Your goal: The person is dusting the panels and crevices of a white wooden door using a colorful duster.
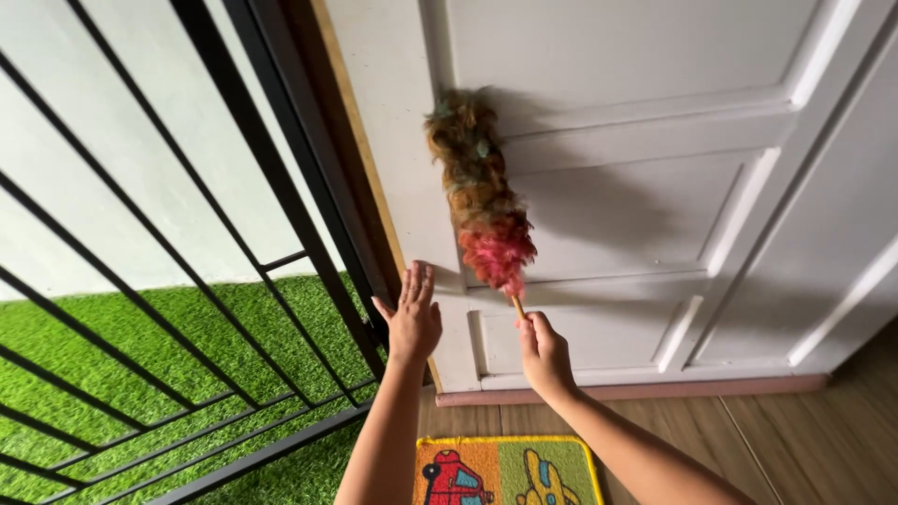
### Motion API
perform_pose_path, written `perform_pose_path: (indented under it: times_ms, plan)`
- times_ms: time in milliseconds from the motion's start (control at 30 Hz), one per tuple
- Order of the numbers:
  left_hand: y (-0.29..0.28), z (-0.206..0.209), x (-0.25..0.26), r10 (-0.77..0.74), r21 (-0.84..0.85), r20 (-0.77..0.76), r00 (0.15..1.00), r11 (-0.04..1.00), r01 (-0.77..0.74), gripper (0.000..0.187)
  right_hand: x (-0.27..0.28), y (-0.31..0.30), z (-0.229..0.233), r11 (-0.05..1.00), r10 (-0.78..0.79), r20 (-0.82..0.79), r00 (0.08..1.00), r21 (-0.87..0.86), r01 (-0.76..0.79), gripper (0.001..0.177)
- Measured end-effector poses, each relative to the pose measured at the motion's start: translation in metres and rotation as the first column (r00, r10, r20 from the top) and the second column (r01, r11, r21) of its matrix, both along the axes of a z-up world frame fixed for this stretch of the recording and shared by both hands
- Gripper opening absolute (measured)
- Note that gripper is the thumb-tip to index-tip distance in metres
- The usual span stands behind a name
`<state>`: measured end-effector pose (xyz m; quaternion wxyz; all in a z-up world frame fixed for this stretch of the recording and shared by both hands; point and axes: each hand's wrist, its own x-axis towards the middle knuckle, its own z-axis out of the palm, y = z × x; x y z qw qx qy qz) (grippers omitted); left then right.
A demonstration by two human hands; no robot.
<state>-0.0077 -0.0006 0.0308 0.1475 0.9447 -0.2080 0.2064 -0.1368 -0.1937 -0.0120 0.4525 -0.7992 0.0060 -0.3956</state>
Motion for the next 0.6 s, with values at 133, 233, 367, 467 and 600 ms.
perform_pose_path:
  times_ms: [133, 233, 367, 467, 600]
  plan:
    - [0.000, -0.006, -0.001, 0.004, -0.018, -0.017, 1.000, 1.000, -0.004, 0.068, 0.031, 0.011, 0.032, 0.997, 0.060, 0.013, 0.998, 0.049, -0.061, 0.016]
    - [0.001, -0.005, 0.000, 0.009, -0.003, -0.010, 1.000, 1.000, -0.009, 0.068, 0.046, 0.021, 0.089, 0.966, 0.146, 0.069, 0.987, 0.208, -0.157, 0.018]
    - [0.002, -0.006, -0.001, 0.000, -0.003, -0.014, 1.000, 1.000, 0.000, 0.068, 0.061, 0.014, 0.144, 0.987, 0.065, 0.148, 0.987, 0.133, -0.085, 0.019]
    - [0.002, -0.008, 0.002, -0.026, -0.015, -0.005, 1.000, 1.000, 0.026, 0.069, 0.059, -0.014, 0.167, 0.999, -0.008, 0.195, 0.981, 0.050, -0.001, 0.019]
    - [0.001, -0.010, 0.003, -0.031, -0.008, 0.019, 0.999, 0.999, 0.031, 0.071, 0.047, -0.089, 0.164, 0.973, -0.201, 0.287, 0.936, -0.054, 0.226, 0.016]
